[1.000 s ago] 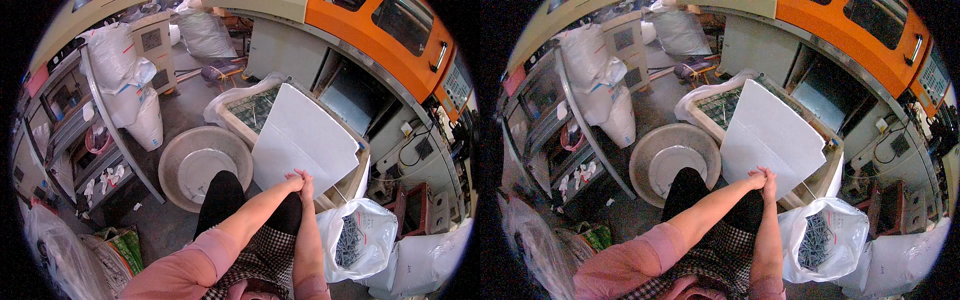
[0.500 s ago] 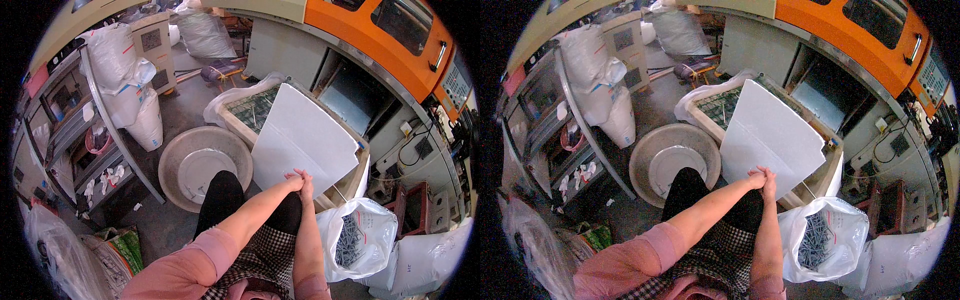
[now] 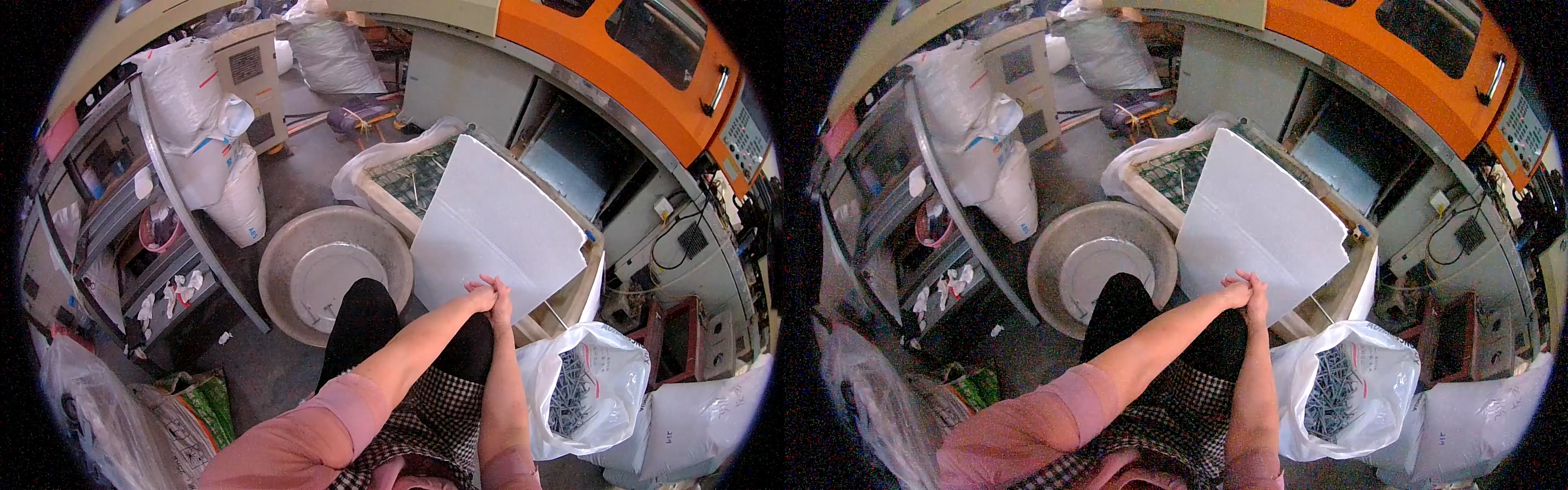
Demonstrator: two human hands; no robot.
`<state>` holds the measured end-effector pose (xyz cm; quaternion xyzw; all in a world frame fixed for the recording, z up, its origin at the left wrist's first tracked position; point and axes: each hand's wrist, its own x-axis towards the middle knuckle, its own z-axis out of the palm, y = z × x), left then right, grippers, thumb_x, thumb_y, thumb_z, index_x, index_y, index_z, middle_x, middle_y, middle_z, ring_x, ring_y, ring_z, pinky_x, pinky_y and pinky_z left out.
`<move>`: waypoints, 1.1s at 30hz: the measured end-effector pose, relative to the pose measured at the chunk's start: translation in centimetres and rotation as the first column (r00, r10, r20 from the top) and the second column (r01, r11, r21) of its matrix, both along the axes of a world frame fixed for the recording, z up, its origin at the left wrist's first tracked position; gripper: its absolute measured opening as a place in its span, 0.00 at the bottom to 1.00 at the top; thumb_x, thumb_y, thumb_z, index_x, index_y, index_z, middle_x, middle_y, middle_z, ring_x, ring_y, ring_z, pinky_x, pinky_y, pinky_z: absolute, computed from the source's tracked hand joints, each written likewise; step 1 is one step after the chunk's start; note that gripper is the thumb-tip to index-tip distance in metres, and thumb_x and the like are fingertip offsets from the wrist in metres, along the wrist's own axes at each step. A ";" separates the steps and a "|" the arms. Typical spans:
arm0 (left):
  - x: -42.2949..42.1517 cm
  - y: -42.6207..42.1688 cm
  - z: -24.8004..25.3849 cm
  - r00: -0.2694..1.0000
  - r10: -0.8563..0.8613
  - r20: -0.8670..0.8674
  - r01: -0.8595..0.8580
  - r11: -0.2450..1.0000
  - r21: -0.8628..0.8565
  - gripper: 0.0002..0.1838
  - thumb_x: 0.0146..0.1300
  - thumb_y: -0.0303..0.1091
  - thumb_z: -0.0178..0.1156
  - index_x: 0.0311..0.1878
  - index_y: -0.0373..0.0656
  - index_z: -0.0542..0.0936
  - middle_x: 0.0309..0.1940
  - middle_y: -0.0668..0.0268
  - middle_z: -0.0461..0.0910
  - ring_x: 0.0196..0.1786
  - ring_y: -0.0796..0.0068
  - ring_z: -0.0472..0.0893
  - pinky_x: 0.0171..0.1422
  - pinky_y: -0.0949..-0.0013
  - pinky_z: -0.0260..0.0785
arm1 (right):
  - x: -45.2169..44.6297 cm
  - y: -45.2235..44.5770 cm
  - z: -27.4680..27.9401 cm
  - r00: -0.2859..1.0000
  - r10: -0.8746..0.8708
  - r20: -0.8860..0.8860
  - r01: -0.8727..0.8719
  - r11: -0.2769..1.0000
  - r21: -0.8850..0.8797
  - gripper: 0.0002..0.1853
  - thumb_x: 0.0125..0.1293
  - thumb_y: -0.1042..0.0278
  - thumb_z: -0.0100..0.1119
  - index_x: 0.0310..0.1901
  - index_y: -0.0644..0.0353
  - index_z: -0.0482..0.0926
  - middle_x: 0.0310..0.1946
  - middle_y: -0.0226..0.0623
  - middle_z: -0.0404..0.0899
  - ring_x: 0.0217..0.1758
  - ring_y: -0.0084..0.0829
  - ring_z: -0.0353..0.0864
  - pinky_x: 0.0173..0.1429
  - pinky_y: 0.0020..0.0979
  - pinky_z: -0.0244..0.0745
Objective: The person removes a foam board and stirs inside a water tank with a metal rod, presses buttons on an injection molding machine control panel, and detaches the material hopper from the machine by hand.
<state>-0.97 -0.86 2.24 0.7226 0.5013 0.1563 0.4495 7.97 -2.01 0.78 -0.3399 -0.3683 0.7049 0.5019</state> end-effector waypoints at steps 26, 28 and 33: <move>0.3 -0.2 -0.1 0.998 0.066 -0.020 -0.065 0.998 0.017 0.33 0.65 0.59 0.31 0.63 0.46 0.64 0.57 0.46 0.66 0.62 0.42 0.61 0.66 0.39 0.38 | -0.2 -0.6 0.7 1.000 -0.014 -0.016 0.013 1.000 -0.025 0.28 0.65 0.48 0.44 0.51 0.70 0.69 0.42 0.58 0.75 0.47 0.51 0.76 0.51 0.43 0.71; 0.3 0.4 -1.1 0.999 0.045 0.017 -0.045 0.999 0.002 0.35 0.64 0.62 0.30 0.63 0.47 0.63 0.59 0.46 0.65 0.64 0.42 0.58 0.66 0.38 0.33 | -0.2 -0.5 0.7 1.000 -0.010 -0.012 0.009 1.000 -0.024 0.28 0.65 0.48 0.44 0.51 0.70 0.69 0.42 0.58 0.75 0.47 0.51 0.76 0.51 0.43 0.71; 1.0 1.2 -3.0 0.998 0.047 0.046 -0.048 0.999 0.018 0.36 0.64 0.63 0.29 0.63 0.46 0.64 0.59 0.46 0.64 0.64 0.41 0.57 0.67 0.38 0.32 | -0.1 -0.4 0.5 1.000 -0.010 0.001 0.010 1.000 -0.027 0.28 0.65 0.48 0.44 0.51 0.70 0.68 0.41 0.57 0.75 0.47 0.51 0.76 0.51 0.42 0.71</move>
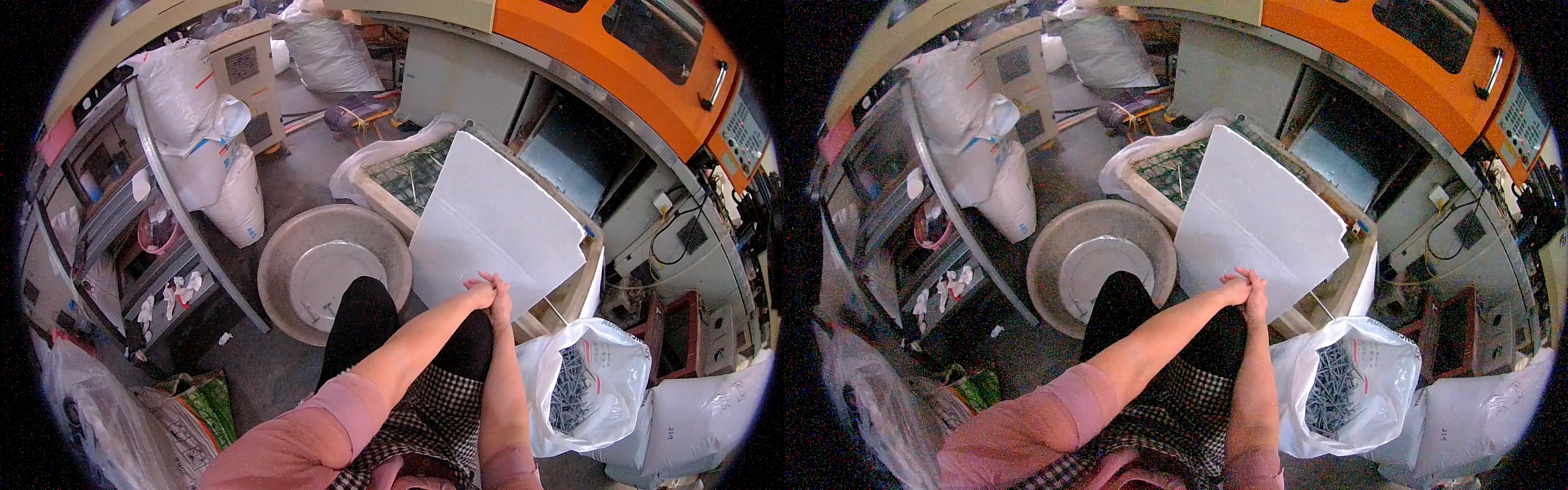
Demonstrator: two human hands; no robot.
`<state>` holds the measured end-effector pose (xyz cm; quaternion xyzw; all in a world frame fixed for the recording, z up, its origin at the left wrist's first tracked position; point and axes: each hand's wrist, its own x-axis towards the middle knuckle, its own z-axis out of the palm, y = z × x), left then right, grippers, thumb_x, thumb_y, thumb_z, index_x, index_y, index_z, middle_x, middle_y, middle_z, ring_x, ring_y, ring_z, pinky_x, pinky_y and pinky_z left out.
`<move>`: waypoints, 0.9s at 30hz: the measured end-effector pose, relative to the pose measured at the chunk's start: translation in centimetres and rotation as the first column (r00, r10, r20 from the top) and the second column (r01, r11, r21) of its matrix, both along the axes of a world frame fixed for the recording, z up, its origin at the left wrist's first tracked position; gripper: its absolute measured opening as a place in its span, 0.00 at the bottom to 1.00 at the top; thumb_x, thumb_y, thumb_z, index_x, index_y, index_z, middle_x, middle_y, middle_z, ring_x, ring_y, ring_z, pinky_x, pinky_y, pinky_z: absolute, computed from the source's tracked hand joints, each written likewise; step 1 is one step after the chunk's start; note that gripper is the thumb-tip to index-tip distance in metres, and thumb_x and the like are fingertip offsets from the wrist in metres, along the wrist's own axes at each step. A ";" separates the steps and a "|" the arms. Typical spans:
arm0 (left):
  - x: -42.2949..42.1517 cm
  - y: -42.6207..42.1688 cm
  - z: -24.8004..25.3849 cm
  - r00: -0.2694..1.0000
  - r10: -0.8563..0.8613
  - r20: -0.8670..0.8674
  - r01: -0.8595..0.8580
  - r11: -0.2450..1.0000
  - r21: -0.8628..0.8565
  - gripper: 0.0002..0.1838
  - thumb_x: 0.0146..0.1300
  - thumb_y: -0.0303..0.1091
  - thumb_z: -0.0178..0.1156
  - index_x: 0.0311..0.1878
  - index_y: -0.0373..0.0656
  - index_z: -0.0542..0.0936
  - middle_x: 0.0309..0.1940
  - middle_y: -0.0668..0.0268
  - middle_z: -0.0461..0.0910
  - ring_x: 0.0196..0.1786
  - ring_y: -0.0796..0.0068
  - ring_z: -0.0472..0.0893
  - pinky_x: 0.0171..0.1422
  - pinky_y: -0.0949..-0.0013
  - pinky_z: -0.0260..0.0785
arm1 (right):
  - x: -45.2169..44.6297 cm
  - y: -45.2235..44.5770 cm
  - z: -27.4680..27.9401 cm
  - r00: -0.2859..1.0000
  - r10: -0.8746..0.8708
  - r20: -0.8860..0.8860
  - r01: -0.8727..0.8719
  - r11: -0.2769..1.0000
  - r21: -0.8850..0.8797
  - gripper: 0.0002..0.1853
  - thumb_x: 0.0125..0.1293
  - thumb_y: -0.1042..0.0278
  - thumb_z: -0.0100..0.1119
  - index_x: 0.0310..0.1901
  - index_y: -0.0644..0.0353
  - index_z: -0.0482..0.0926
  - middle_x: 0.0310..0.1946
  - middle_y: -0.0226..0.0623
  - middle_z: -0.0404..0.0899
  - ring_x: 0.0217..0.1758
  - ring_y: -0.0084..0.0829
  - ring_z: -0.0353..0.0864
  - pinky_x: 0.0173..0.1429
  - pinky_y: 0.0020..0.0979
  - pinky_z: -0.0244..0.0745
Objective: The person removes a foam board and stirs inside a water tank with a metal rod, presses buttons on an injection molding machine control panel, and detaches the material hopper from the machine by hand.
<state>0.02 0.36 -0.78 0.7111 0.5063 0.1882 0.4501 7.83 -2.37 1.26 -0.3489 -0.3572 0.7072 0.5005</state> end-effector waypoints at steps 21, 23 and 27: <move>-0.5 -0.3 0.4 0.999 -0.017 -0.036 0.020 0.996 0.091 0.31 0.66 0.55 0.32 0.62 0.43 0.64 0.56 0.46 0.68 0.58 0.47 0.68 0.63 0.52 0.54 | 0.0 0.1 -0.3 1.000 0.001 -0.004 -0.001 1.000 0.015 0.27 0.67 0.49 0.40 0.49 0.71 0.69 0.39 0.57 0.77 0.43 0.48 0.78 0.49 0.40 0.73; -0.4 0.0 -0.2 0.998 -0.069 -0.002 0.069 0.986 0.154 0.28 0.68 0.51 0.32 0.61 0.43 0.66 0.56 0.48 0.69 0.58 0.50 0.68 0.64 0.55 0.55 | 0.2 0.3 -0.5 1.000 0.026 0.009 -0.026 0.999 0.034 0.29 0.65 0.48 0.43 0.52 0.70 0.67 0.41 0.57 0.75 0.47 0.51 0.76 0.51 0.43 0.71; -0.4 -0.4 0.7 0.997 -0.070 -0.039 0.075 0.984 0.159 0.27 0.68 0.50 0.31 0.61 0.43 0.66 0.56 0.48 0.68 0.59 0.50 0.68 0.64 0.56 0.55 | 0.3 0.4 -0.6 1.000 0.031 0.003 -0.032 0.999 0.039 0.29 0.66 0.48 0.42 0.52 0.70 0.67 0.41 0.57 0.75 0.47 0.51 0.76 0.51 0.42 0.71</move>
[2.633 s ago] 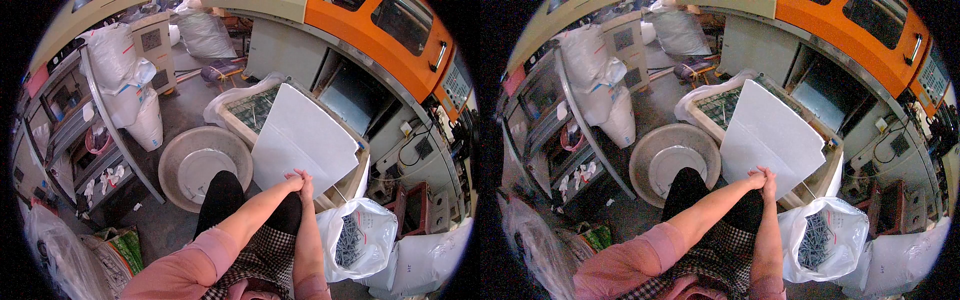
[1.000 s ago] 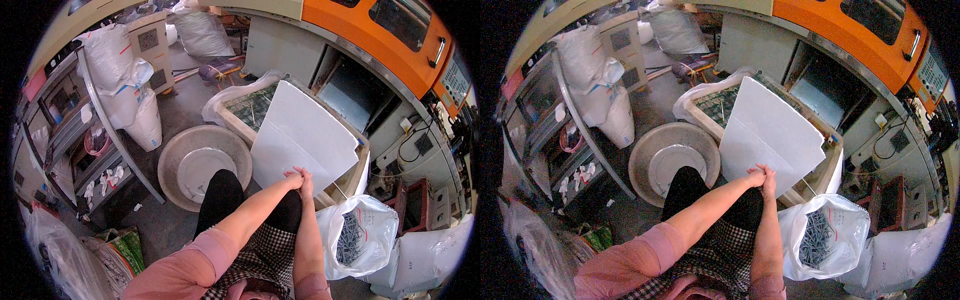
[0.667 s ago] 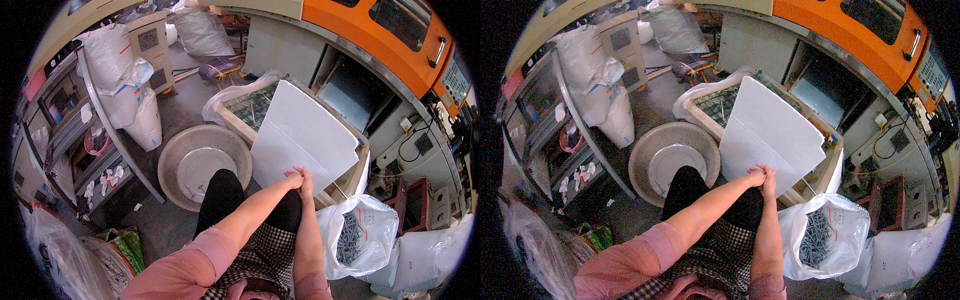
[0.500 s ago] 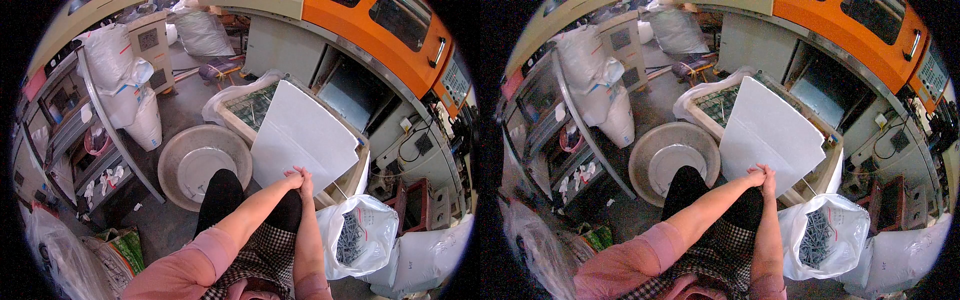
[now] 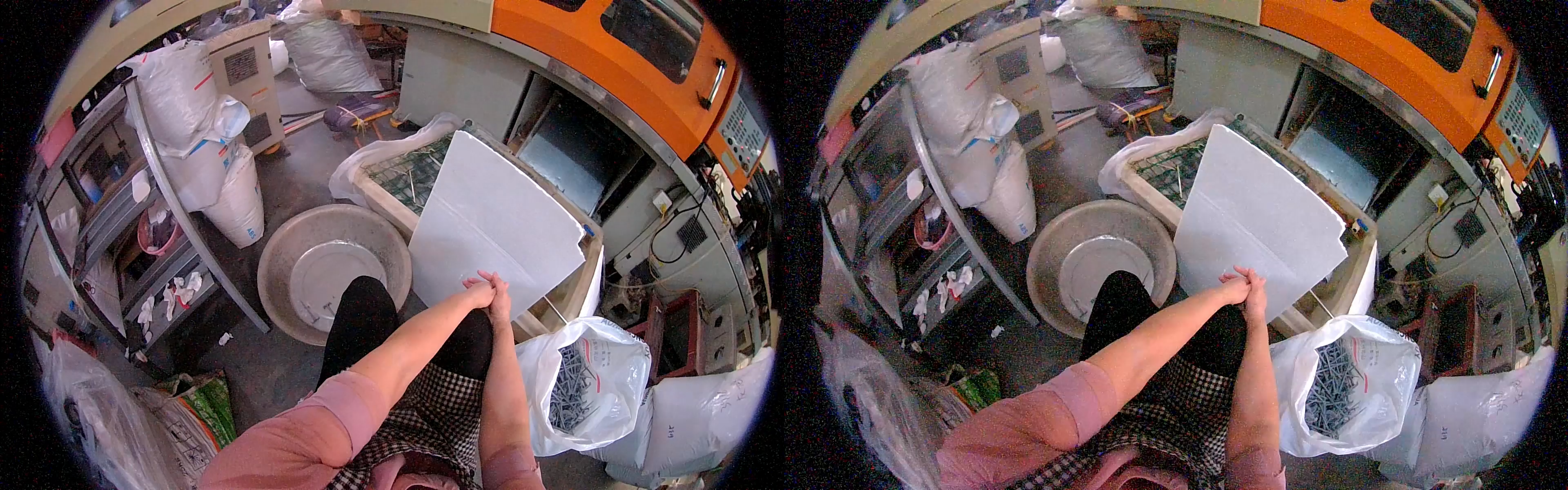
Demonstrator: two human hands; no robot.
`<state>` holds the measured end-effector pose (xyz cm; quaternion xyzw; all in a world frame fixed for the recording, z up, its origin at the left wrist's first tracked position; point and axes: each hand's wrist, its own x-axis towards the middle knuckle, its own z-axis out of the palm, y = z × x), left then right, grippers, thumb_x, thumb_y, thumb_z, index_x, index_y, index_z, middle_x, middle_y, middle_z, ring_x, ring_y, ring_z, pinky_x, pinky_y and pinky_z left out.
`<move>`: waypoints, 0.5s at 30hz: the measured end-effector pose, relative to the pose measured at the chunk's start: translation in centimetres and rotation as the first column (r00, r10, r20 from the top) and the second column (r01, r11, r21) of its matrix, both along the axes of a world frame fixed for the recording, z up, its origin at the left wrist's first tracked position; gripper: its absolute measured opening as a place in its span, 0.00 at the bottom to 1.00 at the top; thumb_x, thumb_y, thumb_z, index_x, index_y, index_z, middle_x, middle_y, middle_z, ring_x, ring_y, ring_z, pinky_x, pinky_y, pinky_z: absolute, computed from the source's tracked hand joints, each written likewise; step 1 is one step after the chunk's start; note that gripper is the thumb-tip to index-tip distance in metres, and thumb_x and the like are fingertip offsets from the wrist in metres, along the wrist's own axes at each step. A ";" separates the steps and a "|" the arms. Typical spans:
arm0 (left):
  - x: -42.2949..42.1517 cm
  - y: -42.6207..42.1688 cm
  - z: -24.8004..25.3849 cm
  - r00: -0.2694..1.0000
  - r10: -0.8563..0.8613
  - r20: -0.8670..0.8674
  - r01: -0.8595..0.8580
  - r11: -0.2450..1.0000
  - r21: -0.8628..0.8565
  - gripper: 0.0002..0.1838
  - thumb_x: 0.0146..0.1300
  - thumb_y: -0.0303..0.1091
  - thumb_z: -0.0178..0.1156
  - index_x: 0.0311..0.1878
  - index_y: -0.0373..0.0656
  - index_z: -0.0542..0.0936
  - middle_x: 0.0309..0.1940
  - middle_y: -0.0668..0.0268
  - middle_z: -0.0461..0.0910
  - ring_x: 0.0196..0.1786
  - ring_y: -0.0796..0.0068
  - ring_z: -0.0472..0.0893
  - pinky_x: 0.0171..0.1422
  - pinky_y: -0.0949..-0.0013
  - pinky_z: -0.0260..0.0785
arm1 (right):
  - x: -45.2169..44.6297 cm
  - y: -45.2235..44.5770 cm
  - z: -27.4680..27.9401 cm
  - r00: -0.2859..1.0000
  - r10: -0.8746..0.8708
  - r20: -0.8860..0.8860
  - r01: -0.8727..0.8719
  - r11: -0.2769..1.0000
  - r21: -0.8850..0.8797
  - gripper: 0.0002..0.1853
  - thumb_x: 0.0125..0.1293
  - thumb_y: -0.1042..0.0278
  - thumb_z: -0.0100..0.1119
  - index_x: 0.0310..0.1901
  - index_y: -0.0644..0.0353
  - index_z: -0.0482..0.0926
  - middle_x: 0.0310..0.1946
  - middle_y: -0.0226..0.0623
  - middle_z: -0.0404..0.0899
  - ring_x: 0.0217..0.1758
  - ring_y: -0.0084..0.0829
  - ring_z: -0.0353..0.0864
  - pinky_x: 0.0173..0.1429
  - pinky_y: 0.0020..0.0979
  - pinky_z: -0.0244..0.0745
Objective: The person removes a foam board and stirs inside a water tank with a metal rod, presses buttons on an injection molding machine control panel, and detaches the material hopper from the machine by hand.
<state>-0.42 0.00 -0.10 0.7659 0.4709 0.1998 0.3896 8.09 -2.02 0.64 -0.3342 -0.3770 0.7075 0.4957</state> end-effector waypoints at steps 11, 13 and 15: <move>0.3 0.4 -1.0 0.995 0.052 -0.086 -0.050 0.998 0.029 0.29 0.67 0.53 0.33 0.61 0.43 0.65 0.50 0.46 0.73 0.52 0.46 0.72 0.59 0.51 0.59 | -0.5 -0.9 1.4 1.000 -0.016 0.007 0.016 1.000 -0.014 0.28 0.66 0.47 0.40 0.50 0.70 0.68 0.41 0.56 0.75 0.45 0.49 0.77 0.49 0.42 0.73; 0.2 0.0 -0.2 0.996 0.067 -0.066 -0.067 0.998 0.002 0.29 0.67 0.53 0.33 0.60 0.42 0.66 0.50 0.46 0.73 0.52 0.46 0.72 0.59 0.51 0.59 | -0.5 -0.9 1.3 1.000 -0.020 0.003 0.020 1.000 -0.020 0.28 0.66 0.47 0.40 0.51 0.70 0.68 0.40 0.56 0.76 0.45 0.49 0.77 0.49 0.41 0.73; 0.1 -0.2 0.2 0.996 0.081 -0.046 -0.083 0.996 -0.025 0.28 0.66 0.52 0.34 0.60 0.42 0.66 0.50 0.47 0.73 0.53 0.46 0.72 0.60 0.51 0.58 | -0.5 -0.8 1.2 1.000 -0.024 -0.002 0.024 0.999 -0.027 0.28 0.66 0.47 0.40 0.51 0.70 0.68 0.40 0.55 0.76 0.45 0.48 0.77 0.49 0.41 0.73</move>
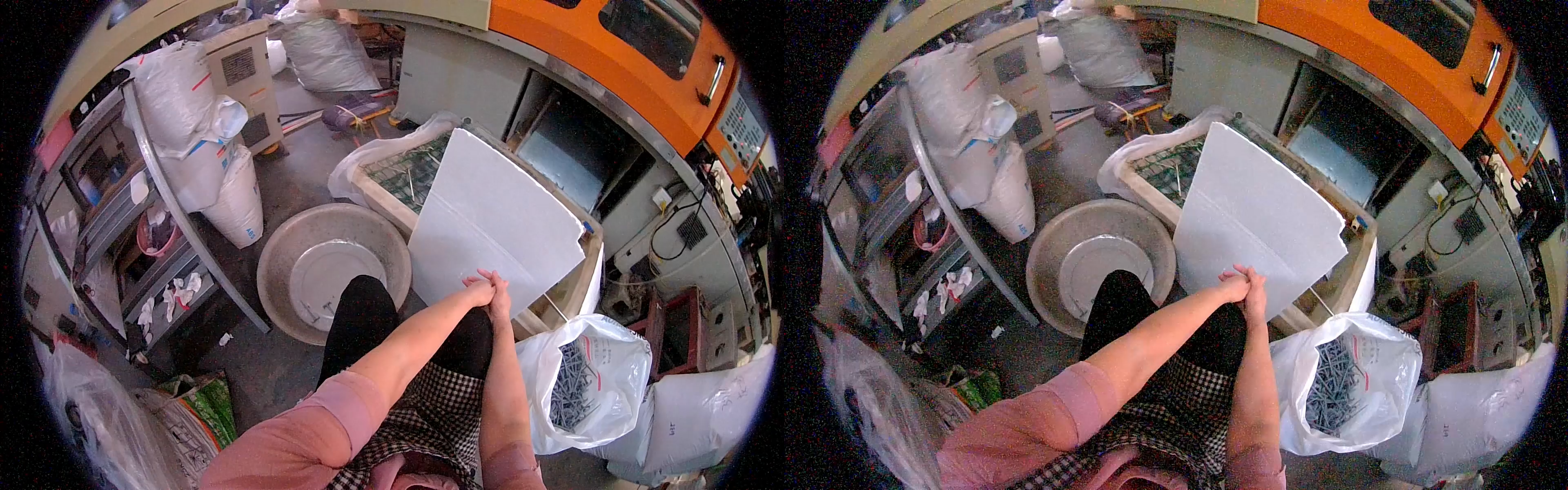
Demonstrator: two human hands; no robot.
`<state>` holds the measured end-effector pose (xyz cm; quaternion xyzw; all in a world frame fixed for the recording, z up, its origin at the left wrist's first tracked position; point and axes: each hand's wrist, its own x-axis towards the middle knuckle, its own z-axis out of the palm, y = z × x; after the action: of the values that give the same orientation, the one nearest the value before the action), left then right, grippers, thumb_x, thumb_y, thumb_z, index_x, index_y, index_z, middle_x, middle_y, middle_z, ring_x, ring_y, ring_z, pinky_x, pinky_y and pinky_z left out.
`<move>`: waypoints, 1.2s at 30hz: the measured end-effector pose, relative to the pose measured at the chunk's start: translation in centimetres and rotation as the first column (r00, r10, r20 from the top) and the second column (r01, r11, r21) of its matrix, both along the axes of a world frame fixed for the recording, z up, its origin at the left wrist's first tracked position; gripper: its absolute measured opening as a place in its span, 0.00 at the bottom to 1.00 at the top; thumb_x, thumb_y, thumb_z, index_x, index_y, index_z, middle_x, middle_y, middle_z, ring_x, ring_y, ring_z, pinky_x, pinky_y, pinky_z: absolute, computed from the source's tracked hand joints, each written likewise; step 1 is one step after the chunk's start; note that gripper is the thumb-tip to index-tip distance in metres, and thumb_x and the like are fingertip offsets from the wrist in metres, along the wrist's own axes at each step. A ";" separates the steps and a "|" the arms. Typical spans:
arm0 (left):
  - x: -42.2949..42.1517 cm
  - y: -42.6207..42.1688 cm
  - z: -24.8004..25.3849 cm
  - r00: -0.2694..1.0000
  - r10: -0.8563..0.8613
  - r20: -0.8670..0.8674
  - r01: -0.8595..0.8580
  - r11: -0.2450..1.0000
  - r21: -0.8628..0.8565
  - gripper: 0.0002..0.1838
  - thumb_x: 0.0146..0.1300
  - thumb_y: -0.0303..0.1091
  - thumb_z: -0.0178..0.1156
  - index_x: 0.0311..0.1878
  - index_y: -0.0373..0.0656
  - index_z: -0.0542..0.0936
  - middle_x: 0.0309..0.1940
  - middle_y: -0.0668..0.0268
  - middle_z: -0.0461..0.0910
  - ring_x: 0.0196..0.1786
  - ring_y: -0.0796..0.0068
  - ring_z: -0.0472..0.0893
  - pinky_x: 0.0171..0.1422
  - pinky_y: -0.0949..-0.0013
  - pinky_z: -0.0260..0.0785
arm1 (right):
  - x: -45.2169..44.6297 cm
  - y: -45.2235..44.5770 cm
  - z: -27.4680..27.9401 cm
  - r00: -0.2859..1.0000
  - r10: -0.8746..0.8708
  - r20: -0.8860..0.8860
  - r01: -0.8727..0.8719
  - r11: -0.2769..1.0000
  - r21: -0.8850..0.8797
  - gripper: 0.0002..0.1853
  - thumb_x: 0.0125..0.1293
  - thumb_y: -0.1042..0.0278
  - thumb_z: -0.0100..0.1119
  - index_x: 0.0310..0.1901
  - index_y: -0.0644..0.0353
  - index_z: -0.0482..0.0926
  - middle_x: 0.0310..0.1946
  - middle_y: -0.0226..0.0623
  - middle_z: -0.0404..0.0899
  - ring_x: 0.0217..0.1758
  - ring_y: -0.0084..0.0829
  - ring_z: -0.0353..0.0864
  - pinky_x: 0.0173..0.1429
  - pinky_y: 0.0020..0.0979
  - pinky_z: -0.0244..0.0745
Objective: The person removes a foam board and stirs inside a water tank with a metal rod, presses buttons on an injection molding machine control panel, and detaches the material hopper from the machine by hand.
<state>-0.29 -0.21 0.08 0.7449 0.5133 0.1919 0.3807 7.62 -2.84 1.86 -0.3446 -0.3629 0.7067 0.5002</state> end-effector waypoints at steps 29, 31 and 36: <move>-0.9 -1.2 2.1 0.994 -0.040 0.100 0.044 0.998 -0.043 0.34 0.65 0.60 0.33 0.59 0.42 0.68 0.55 0.46 0.69 0.59 0.47 0.67 0.64 0.54 0.53 | 0.2 0.3 -0.6 0.999 -0.006 0.054 0.003 0.998 0.057 0.28 0.68 0.49 0.38 0.51 0.70 0.69 0.40 0.54 0.77 0.44 0.46 0.78 0.50 0.38 0.72; 0.9 1.0 -2.6 0.994 0.059 0.096 -0.053 0.996 -0.065 0.34 0.65 0.60 0.33 0.59 0.42 0.68 0.54 0.46 0.70 0.59 0.48 0.67 0.63 0.54 0.54 | 0.0 0.2 -0.2 0.998 -0.009 0.055 0.006 0.999 0.052 0.28 0.68 0.49 0.38 0.50 0.70 0.69 0.40 0.54 0.77 0.44 0.46 0.78 0.50 0.38 0.72; 0.3 0.9 -1.9 0.994 -0.107 0.033 0.106 0.994 0.023 0.32 0.66 0.59 0.33 0.60 0.43 0.67 0.54 0.47 0.70 0.57 0.49 0.68 0.62 0.55 0.55 | 0.0 0.1 -0.2 0.999 -0.007 0.035 0.005 0.999 0.052 0.27 0.68 0.49 0.37 0.50 0.70 0.69 0.40 0.54 0.77 0.44 0.46 0.78 0.50 0.38 0.72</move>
<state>-0.02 0.74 -1.83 0.7717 0.4641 0.1897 0.3912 7.64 -2.77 1.61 -0.3452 -0.3888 0.6893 0.5045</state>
